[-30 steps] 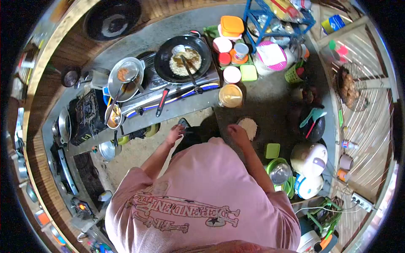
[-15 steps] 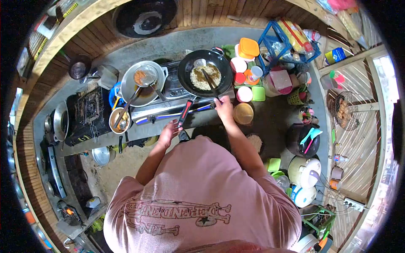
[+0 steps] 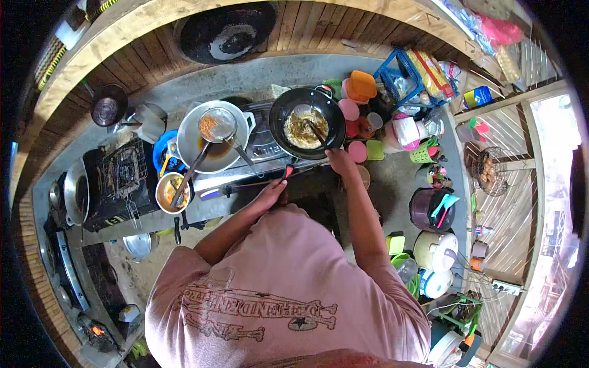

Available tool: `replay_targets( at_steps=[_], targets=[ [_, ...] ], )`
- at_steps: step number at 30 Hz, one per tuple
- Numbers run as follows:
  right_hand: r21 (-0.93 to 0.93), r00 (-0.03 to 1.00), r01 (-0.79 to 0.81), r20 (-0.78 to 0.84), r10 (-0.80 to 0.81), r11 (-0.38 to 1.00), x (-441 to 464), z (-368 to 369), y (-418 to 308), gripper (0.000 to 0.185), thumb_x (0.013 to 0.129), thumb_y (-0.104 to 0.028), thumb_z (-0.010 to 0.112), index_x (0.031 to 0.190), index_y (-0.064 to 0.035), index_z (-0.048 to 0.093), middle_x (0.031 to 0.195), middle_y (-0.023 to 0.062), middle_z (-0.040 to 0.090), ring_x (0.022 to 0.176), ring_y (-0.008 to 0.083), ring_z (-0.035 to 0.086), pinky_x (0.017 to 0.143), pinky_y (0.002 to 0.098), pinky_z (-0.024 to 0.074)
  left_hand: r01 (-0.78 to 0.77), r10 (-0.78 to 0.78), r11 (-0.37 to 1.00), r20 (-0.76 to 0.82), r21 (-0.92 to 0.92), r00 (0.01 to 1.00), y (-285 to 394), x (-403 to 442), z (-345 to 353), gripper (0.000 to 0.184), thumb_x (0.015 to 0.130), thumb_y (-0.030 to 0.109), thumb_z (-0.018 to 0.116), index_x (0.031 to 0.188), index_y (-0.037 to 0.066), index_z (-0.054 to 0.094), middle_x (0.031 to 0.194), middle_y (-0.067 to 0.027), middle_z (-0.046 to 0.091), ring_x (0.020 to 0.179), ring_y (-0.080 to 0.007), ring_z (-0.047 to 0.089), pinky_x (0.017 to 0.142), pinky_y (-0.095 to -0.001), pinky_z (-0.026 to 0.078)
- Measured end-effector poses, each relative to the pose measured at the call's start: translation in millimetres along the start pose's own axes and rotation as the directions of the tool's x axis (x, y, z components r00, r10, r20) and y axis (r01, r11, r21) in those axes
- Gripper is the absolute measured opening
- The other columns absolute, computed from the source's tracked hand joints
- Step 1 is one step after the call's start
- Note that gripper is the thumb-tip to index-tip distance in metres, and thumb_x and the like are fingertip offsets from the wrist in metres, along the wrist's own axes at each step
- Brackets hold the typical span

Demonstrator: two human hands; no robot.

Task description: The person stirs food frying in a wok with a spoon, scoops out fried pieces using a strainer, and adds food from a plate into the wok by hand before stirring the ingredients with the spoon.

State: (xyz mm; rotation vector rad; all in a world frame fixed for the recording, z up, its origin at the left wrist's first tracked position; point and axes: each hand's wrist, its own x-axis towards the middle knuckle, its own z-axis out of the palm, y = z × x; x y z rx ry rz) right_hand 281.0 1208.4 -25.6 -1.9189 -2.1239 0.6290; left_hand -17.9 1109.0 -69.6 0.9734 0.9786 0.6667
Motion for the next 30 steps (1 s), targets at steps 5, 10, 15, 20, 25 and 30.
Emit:
replay_targets(
  at_steps=[5,10,15,20,25,30],
  targets=[
    [-0.045,0.979,-0.156,-0.141,0.148,0.987,-6.0,-8.4,-9.4,0.028,0.092,-0.024,0.052,0.101,-0.0014,0.066,0.099,0.0254,0.068,0.096,0.0447,0.065,0.081,0.0523,0.0519,0.149,-0.15,0.988,0.02,0.045,0.988,4.5,0.6,5.0,0.043,0.105,0.046,0.041,0.11,0.005,0.054,0.074,-0.0026,0.057,0.06,-0.0128,0.055,0.055,-0.0299,0.044],
    [-0.228,0.977,-0.187,-0.146,0.156,0.955,-27.5,-80.4,-77.5,0.024,0.09,-0.016,0.052,0.093,0.0041,0.064,0.092,0.0232,0.07,0.092,0.0396,0.069,0.078,0.0538,0.0535,0.046,-0.048,0.998,0.052,0.04,0.998,-0.6,5.5,-3.3,0.047,0.105,0.048,0.039,0.109,0.004,0.053,0.067,-0.0019,0.053,0.052,-0.0123,0.051,0.05,-0.0293,0.042],
    [-0.449,0.962,-0.231,-0.238,0.134,0.863,7.5,-68.4,-78.3,0.022,0.09,-0.014,0.051,0.101,-0.0034,0.067,0.091,0.0169,0.068,0.09,0.0366,0.068,0.074,0.049,0.0542,0.115,-0.114,0.993,0.071,-0.006,0.991,-2.8,5.9,-10.3,0.047,0.105,0.049,0.04,0.105,0.003,0.052,0.064,-0.0022,0.052,0.05,-0.0131,0.049,0.051,-0.0293,0.042],
    [-0.353,0.979,0.006,-0.19,-0.078,0.936,-7.4,-37.3,-110.1,0.026,0.093,-0.018,0.05,0.114,-0.0074,0.062,0.102,0.0149,0.067,0.091,0.0358,0.067,0.073,0.0494,0.0565,0.116,-0.118,0.993,0.069,0.031,0.991,2.7,1.1,-12.0,0.046,0.104,0.049,0.043,0.101,0.005,0.054,0.064,-0.0014,0.052,0.052,-0.0125,0.05,0.051,-0.0291,0.042],
    [-0.36,0.988,-0.034,-0.154,-0.024,0.932,-55.1,-67.4,-118.2,0.032,0.089,-0.012,0.051,0.119,-0.0061,0.062,0.107,0.0159,0.062,0.096,0.0353,0.064,0.073,0.0452,0.0565,0.093,-0.096,0.995,0.091,0.038,0.991,8.9,-0.5,-13.1,0.045,0.104,0.049,0.044,0.099,0.006,0.055,0.065,-0.0005,0.052,0.053,-0.0124,0.049,0.051,-0.0299,0.041],
    [-0.327,0.962,-0.053,-0.269,-0.039,0.943,-24.9,-68.4,-106.4,0.036,0.087,-0.011,0.053,0.121,-0.005,0.062,0.107,0.0149,0.062,0.095,0.0344,0.064,0.074,0.0445,0.0562,0.207,-0.208,0.978,0.03,0.026,0.978,23.0,-5.9,0.2,0.044,0.104,0.049,0.043,0.099,0.006,0.055,0.065,-0.0009,0.053,0.056,-0.0141,0.051,0.054,-0.031,0.042]
  ],
)
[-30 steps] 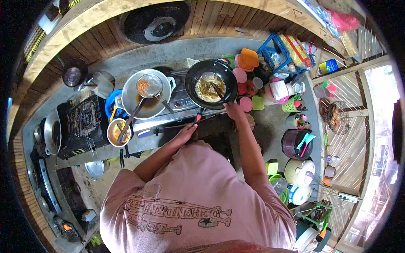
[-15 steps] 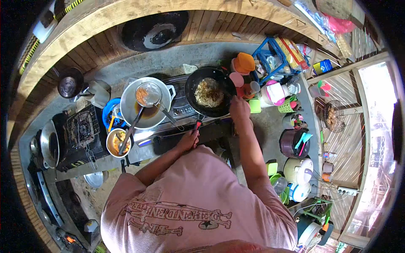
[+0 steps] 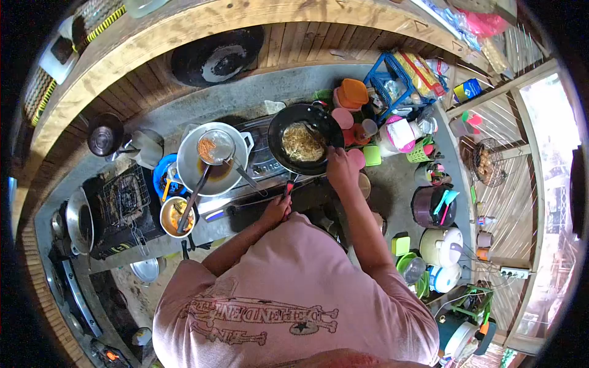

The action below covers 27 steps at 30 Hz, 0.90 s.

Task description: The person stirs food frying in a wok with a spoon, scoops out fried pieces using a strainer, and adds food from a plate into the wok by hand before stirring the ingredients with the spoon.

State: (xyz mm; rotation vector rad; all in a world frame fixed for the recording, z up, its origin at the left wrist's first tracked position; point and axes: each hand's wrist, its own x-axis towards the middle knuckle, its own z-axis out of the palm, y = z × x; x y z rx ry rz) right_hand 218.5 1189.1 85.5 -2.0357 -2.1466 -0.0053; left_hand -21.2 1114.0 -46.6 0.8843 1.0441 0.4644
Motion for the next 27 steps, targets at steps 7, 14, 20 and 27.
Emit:
replay_targets(
  at_steps=[7,14,20,27],
  targets=[
    [-0.01,0.992,0.119,0.039,-0.119,0.993,-9.6,3.8,-18.5,0.032,0.086,-0.009,0.053,0.116,-0.0055,0.063,0.105,0.0135,0.063,0.098,0.0334,0.064,0.076,0.0449,0.0554,-0.126,0.141,0.974,-0.068,0.191,0.988,-34.6,31.0,-0.8,0.033,0.104,0.038,0.046,0.093,0.008,0.055,0.065,0.0003,0.052,0.055,-0.0112,0.05,0.052,-0.0284,0.04],
    [0.024,0.984,0.17,-0.06,-0.169,0.985,0.5,-29.0,16.2,0.029,0.083,-0.009,0.055,0.109,-0.0035,0.067,0.096,0.0104,0.063,0.091,0.0284,0.065,0.072,0.0423,0.0559,-0.115,0.125,0.991,-0.148,0.073,0.981,-17.5,10.2,17.6,0.033,0.104,0.036,0.05,0.09,0.008,0.058,0.066,0.0011,0.053,0.057,-0.0095,0.05,0.053,-0.0276,0.04],
    [0.105,0.936,0.328,-0.169,-0.308,0.939,-9.0,-8.6,48.8,0.027,0.083,-0.009,0.056,0.106,-0.0044,0.067,0.098,0.0086,0.064,0.092,0.0269,0.066,0.07,0.0382,0.057,-0.128,0.119,0.991,-0.202,-0.033,0.972,-50.8,29.8,27.9,0.03,0.102,0.035,0.058,0.084,0.011,0.057,0.067,0.0045,0.051,0.061,-0.0059,0.046,0.055,-0.0257,0.037],
    [0.084,0.956,0.162,0.235,-0.177,0.983,-30.3,-9.0,131.3,0.028,0.086,-0.006,0.051,0.112,-0.0032,0.06,0.101,0.015,0.064,0.09,0.0313,0.068,0.073,0.0443,0.0558,-0.085,0.103,0.994,-0.397,0.063,0.912,4.9,1.3,79.3,0.036,0.099,0.04,0.061,0.079,0.01,0.058,0.064,0.0035,0.053,0.058,-0.0076,0.046,0.056,-0.0269,0.036]
  ],
)
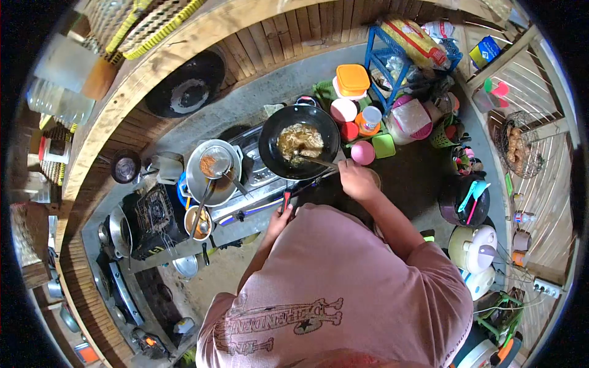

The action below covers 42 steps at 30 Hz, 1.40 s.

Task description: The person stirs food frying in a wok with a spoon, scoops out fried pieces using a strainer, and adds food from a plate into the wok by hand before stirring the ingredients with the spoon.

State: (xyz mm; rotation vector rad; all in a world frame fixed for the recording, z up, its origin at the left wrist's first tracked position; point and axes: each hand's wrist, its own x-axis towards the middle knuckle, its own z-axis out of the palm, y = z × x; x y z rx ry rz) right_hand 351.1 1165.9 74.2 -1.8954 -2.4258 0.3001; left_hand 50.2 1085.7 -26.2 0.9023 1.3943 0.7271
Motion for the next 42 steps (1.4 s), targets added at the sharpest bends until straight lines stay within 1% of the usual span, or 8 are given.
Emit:
replay_targets(
  at_steps=[5,6,13,19,26,33,38,42],
  targets=[
    [0.087,0.997,0.01,0.072,-0.017,0.996,8.0,-2.0,44.5,0.03,0.097,-0.019,0.052,0.119,-0.001,0.061,0.097,0.0171,0.064,0.083,0.0335,0.068,0.067,0.0451,0.0552,0.07,-0.073,0.994,-0.033,-0.078,0.997,-19.4,4.1,6.3,0.036,0.099,0.044,0.059,0.083,0.013,0.055,0.059,0.0035,0.051,0.047,-0.0064,0.044,0.044,-0.0238,0.032],
    [0.018,0.993,0.1,-0.071,-0.098,0.995,8.6,5.9,60.0,0.027,0.096,-0.017,0.052,0.116,-0.0032,0.064,0.095,0.0156,0.065,0.08,0.0324,0.068,0.064,0.0455,0.0543,0.094,-0.098,0.992,-0.046,-0.082,0.994,-17.9,2.2,9.2,0.035,0.099,0.044,0.059,0.083,0.013,0.054,0.058,0.004,0.049,0.045,-0.0063,0.042,0.043,-0.0238,0.031],
    [-0.147,0.98,0.173,-0.077,-0.186,0.974,32.9,-77.5,88.5,0.018,0.085,-0.01,0.057,0.087,-0.0015,0.072,0.09,0.0134,0.068,0.075,0.0278,0.071,0.062,0.0413,0.0572,0.135,-0.147,0.98,-0.073,-0.143,0.986,-25.0,-1.5,15.3,0.028,0.099,0.041,0.061,0.093,0.014,0.054,0.06,0.0053,0.047,0.046,-0.0058,0.039,0.043,-0.0238,0.029],
    [-0.204,0.943,0.302,-0.079,-0.323,0.931,87.1,-70.8,79.6,0.016,0.081,-0.009,0.061,0.076,-0.008,0.076,0.082,0.0112,0.07,0.076,0.026,0.072,0.058,0.0409,0.0579,0.161,-0.168,0.985,-0.115,-0.066,0.979,-15.0,-8.5,21.0,0.033,0.099,0.044,0.061,0.094,0.012,0.054,0.062,0.0038,0.046,0.049,-0.0068,0.041,0.046,-0.024,0.032],
    [-0.203,0.923,0.381,0.15,-0.355,0.902,89.9,-87.4,62.9,0.014,0.082,-0.009,0.059,0.081,-0.0047,0.072,0.085,0.0134,0.07,0.078,0.0297,0.072,0.06,0.0433,0.0575,0.141,-0.148,0.989,-0.15,-0.055,0.978,-24.9,-5.5,11.7,0.031,0.096,0.041,0.065,0.091,0.013,0.053,0.065,0.0053,0.047,0.05,-0.0049,0.04,0.045,-0.0227,0.03],
    [-0.152,0.97,0.229,0.115,-0.213,0.961,67.9,-111.7,68.8,0.018,0.084,-0.011,0.058,0.082,-0.0036,0.074,0.082,0.0157,0.073,0.077,0.0331,0.073,0.066,0.0471,0.0582,0.136,-0.139,0.99,-0.083,-0.039,0.987,-26.1,-7.1,5.7,0.03,0.098,0.042,0.062,0.094,0.014,0.052,0.065,0.0059,0.046,0.052,-0.004,0.039,0.046,-0.0222,0.029],
    [-0.21,0.959,0.28,0.104,-0.264,0.937,74.3,-86.9,62.6,0.019,0.084,-0.015,0.058,0.082,-0.0027,0.073,0.083,0.0167,0.072,0.077,0.0335,0.073,0.066,0.0476,0.0579,0.122,-0.121,0.993,-0.089,0.004,0.989,-32.4,-1.2,2.1,0.031,0.098,0.043,0.062,0.09,0.014,0.053,0.066,0.0058,0.047,0.052,-0.0047,0.041,0.047,-0.0227,0.032],
    [-0.218,0.96,0.217,0.224,-0.167,0.952,58.9,-105.9,53.4,0.023,0.092,-0.015,0.051,0.093,-0.0049,0.072,0.093,0.0174,0.072,0.084,0.0353,0.071,0.072,0.0489,0.0564,0.126,-0.125,0.992,-0.08,0.012,0.989,-42.0,-3.4,1.0,0.035,0.098,0.045,0.062,0.089,0.013,0.052,0.063,0.005,0.048,0.05,-0.0059,0.043,0.045,-0.0241,0.034]
  ],
)
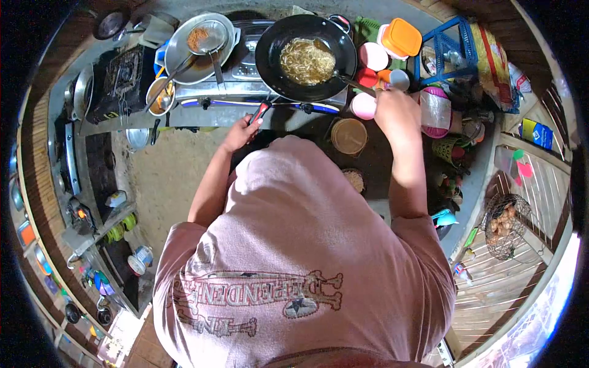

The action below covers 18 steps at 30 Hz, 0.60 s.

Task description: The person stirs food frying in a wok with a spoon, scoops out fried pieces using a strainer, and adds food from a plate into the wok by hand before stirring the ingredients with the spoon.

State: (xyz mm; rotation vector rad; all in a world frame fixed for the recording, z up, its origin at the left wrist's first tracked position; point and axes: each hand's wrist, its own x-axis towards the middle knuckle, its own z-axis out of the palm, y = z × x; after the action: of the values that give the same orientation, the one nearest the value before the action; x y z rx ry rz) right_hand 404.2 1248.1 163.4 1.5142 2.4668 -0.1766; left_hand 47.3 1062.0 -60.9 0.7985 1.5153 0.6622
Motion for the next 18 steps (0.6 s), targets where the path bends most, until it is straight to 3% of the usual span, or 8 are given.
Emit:
replay_targets(
  at_steps=[8,11,14,16,18],
  targets=[
    [0.027,0.999,-0.02,-0.049,0.021,0.999,-11.0,-2.7,-15.8,0.022,0.09,-0.016,0.054,0.094,-0.0042,0.072,0.09,0.0195,0.071,0.083,0.0373,0.071,0.071,0.0504,0.056,-0.026,0.029,0.999,0.092,-0.03,0.995,2.4,6.6,-10.7,0.038,0.098,0.049,0.06,0.091,0.012,0.052,0.065,0.0041,0.049,0.052,-0.0057,0.044,0.045,-0.0217,0.036],
    [-0.039,0.992,-0.094,0.078,0.097,0.995,0.2,14.3,-28.4,0.021,0.09,-0.016,0.055,0.098,-0.0078,0.073,0.093,0.0177,0.071,0.086,0.0365,0.07,0.072,0.0507,0.0553,0.015,0.005,0.993,0.167,-0.115,0.986,-4.8,16.2,-17.3,0.038,0.098,0.049,0.061,0.101,0.011,0.054,0.064,0.0046,0.049,0.053,-0.0056,0.048,0.045,-0.0218,0.038],
    [0.01,0.99,-0.136,-0.033,0.137,0.991,-21.6,-1.3,-41.0,0.021,0.093,-0.019,0.055,0.098,-0.0104,0.074,0.096,0.0175,0.071,0.088,0.0365,0.07,0.073,0.0501,0.0552,0.026,-0.002,0.994,0.21,-0.107,0.978,-10.6,25.8,-26.8,0.038,0.098,0.048,0.061,0.102,0.011,0.054,0.064,0.0047,0.049,0.054,-0.0058,0.049,0.045,-0.0219,0.038],
    [-0.009,0.989,-0.149,-0.016,0.149,0.989,-19.6,6.1,-44.9,0.022,0.093,-0.021,0.056,0.101,-0.0108,0.074,0.099,0.0182,0.07,0.09,0.0363,0.07,0.074,0.0497,0.0555,0.032,-0.001,0.992,0.245,-0.121,0.969,-9.1,30.1,-32.6,0.039,0.097,0.049,0.061,0.102,0.011,0.054,0.064,0.0043,0.05,0.054,-0.0062,0.049,0.046,-0.022,0.038],
    [0.043,0.965,-0.256,-0.041,0.258,0.966,-9.6,19.3,-57.3,0.023,0.091,-0.023,0.062,0.108,-0.0133,0.074,0.098,0.0169,0.071,0.092,0.0351,0.07,0.075,0.0478,0.0562,0.024,0.005,0.993,0.244,-0.117,0.97,-11.2,31.6,-32.6,0.039,0.097,0.048,0.062,0.102,0.01,0.053,0.064,0.0037,0.05,0.055,-0.0065,0.05,0.047,-0.022,0.039]
  ],
)
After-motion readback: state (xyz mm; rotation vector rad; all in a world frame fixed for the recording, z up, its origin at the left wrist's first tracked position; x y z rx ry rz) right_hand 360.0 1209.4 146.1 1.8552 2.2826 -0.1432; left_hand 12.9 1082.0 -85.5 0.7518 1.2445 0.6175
